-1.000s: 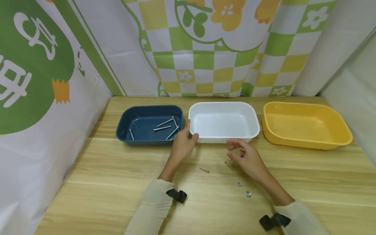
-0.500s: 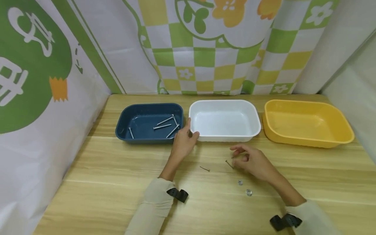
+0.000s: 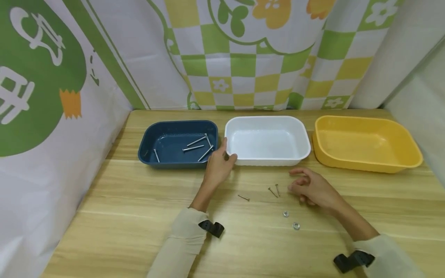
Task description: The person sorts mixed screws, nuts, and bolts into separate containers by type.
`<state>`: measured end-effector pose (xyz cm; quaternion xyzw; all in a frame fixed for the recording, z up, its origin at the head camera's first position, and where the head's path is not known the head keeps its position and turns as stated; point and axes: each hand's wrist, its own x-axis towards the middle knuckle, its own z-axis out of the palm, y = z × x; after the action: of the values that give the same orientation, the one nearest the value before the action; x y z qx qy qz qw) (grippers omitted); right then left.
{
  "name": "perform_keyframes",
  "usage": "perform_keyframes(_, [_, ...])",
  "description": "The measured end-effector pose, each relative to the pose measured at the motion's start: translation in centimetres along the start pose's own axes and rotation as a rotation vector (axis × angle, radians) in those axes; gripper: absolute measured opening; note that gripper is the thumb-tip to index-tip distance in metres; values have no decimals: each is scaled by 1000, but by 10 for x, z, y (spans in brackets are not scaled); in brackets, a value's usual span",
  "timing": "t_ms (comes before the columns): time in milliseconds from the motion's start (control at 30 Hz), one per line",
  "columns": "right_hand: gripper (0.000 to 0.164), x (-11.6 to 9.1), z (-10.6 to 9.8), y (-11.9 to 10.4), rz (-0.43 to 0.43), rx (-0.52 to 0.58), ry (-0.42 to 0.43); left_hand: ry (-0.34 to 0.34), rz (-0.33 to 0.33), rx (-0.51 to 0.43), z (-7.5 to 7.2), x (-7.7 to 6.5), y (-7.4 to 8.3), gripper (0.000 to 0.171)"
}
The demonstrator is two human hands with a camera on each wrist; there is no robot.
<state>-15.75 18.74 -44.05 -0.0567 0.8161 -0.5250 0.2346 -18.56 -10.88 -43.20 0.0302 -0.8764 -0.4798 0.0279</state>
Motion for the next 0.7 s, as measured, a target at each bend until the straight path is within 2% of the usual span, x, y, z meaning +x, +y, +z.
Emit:
perform_keyframes(267, [54, 4, 14, 0, -63, -148, 40, -2, -10, -10, -1, 0, -1, 70])
perform_keyframes(700, [39, 8, 29, -1, -181, -303, 125, -3, 5, -6, -1, 0, 0, 70])
